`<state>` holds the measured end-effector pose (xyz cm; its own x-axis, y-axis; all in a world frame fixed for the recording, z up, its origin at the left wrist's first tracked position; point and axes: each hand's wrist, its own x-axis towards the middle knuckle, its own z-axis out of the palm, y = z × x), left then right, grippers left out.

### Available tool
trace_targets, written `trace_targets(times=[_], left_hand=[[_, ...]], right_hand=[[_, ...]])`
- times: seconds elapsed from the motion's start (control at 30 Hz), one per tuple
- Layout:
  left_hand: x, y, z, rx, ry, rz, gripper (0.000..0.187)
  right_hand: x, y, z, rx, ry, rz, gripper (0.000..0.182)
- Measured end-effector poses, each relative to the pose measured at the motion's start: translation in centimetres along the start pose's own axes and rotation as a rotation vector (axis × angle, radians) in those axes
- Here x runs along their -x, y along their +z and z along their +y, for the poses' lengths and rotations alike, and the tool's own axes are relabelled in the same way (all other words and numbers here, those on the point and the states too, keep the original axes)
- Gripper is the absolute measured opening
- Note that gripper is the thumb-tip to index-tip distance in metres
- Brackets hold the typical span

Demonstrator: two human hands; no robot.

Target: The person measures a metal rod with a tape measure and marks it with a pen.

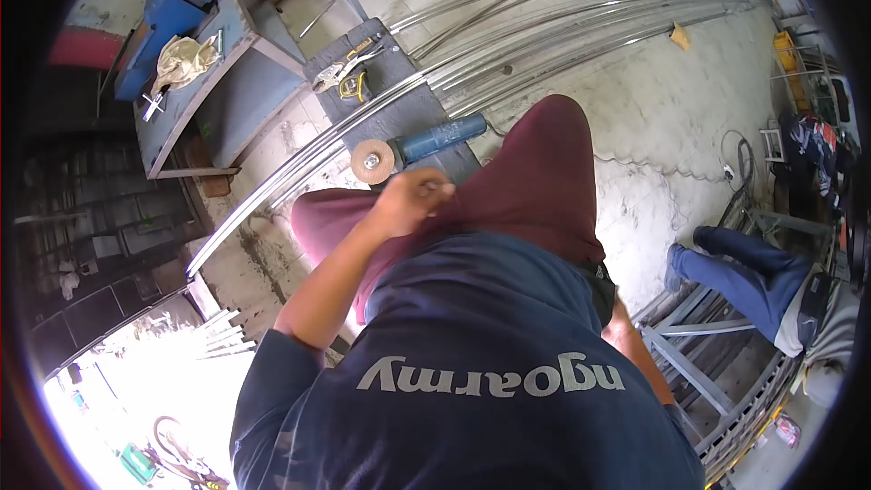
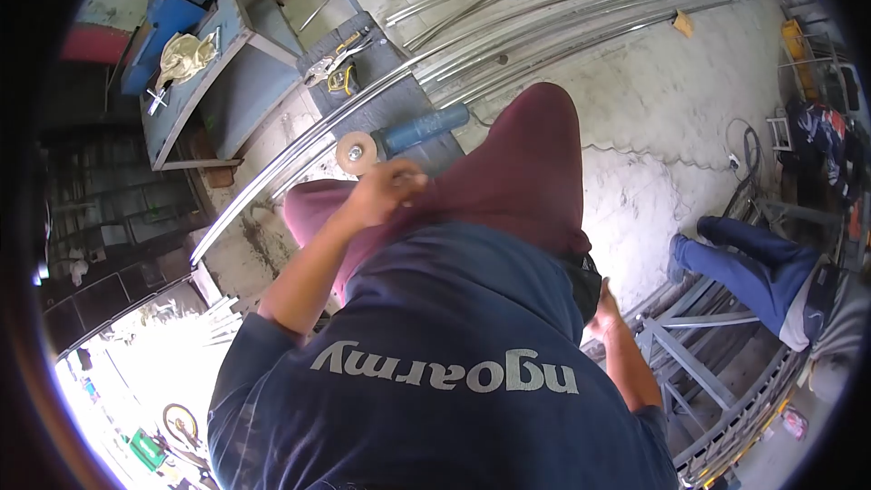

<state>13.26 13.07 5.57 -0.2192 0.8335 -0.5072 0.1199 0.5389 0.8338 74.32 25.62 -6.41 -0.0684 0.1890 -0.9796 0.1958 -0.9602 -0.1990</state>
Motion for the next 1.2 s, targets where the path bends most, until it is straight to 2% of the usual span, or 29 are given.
trace_targets(times=[0.07,0.1,0.13,0.2,0.23,0.27,0.3,0.33,0.37,0.4,0.43,0.47,0.53,0.57,0.6,0.67,0.73,0.83,0.97,1.07,1.2], left_hand=[[2.0,-1.9,-2.7,0.101,-0.012,0.188,0.028],[3.0,-2.8,-4.2,0.117,-0.04,0.28,0.026],[4.0,-3.7,-5.8,0.135,-0.069,0.376,0.024],[6.1,-5.8,-8.9,-0.009,-0.066,0.554,0.022],[7.1,-6.6,-10.1,-0.069,-0.043,0.669,0.019],[8.1,-7.1,-10.5,-0.22,0.061,0.807,0.017],[9.2,-7.6,-10.1,-0.249,0.019,0.879,0.016],[10.2,-8.2,-9.7,-0.279,-0.02,0.948,0.015],[10.9,-8.6,-10.1,-0.329,-0.011,1.028,0.013],[11.6,-9.1,-10.1,-0.43,0.069,1.099,0.012],[12.1,-9.5,-10.7,-0.534,0.04,1.133,0.017],[12.6,-9.9,-11.3,-0.641,0.005,1.167,0.022],[12.5,-9.8,-12.4,-0.69,-0.099,1.232,0.042],[12.0,-9.4,-12.7,-0.647,-0.179,1.198,0.062],[11.3,-8.6,-14.1,-0.687,-0.292,1.198,0.07],[10.6,-8.6,-13.3,-0.696,-0.373,1.182,0.073],[10.4,-9.6,-12.3,-0.673,-0.448,1.112,0.072],[10.6,-10.3,-12.8,-0.656,-0.498,1.11,0.068],[11.2,-10.7,-13.9,-0.625,-0.42,1.155,0.064],[11.2,-11.0,-14.3,-0.597,-0.412,1.149,0.064],[11.0,-11.4,-14.5,-0.604,-0.416,1.146,0.064]], right_hand=[[-1.5,-2.5,-3.4,0.008,-0.061,0.092,0.085],[-0.6,-1.0,-6.8,0.072,-0.152,0.193,0.082],[1.3,3.1,-10.2,0.096,-0.319,0.313,0.077],[0.0,5.2,-16.8,0.378,-0.648,0.333,0.067],[1.2,9.0,-20.0,0.645,-0.843,0.392,0.054],[0.7,11.6,-22.7,0.829,-1.082,0.383,0.044],[2.1,16.5,-24.7,0.911,-1.267,0.36,0.038],[3.2,21.1,-26.0,0.989,-1.384,0.39,0.035],[3.8,25.1,-27.4,1.081,-1.547,0.317,0.034],[4.5,29.1,-28.4,1.164,-1.604,0.281,0.035],[5.2,32.6,-29.4,1.347,-1.739,0.3,0.038],[4.9,35.8,-30.2,1.348,-1.771,0.189,0.041],[5.2,42.2,-30.6,1.48,-1.774,0.094,0.046],[4.5,45.0,-30.9,1.554,-1.765,0.039,0.052],[4.1,47.7,-31.1,1.612,-1.776,0.012,0.054],[3.2,52.5,-31.3,1.724,-1.784,-0.026,0.058],[1.9,56.2,-32.0,1.923,-1.673,-0.008,0.063],[0.7,60.7,-33.0,2.216,-1.284,0.123,0.067],[-5.4,61.7,-35.6,2.264,-1.101,0.198,0.068],[-8.4,61.5,-37.6,2.326,-0.868,0.183,0.067],[-10.9,62.0,-39.2,2.237,-0.891,0.035,0.064]])
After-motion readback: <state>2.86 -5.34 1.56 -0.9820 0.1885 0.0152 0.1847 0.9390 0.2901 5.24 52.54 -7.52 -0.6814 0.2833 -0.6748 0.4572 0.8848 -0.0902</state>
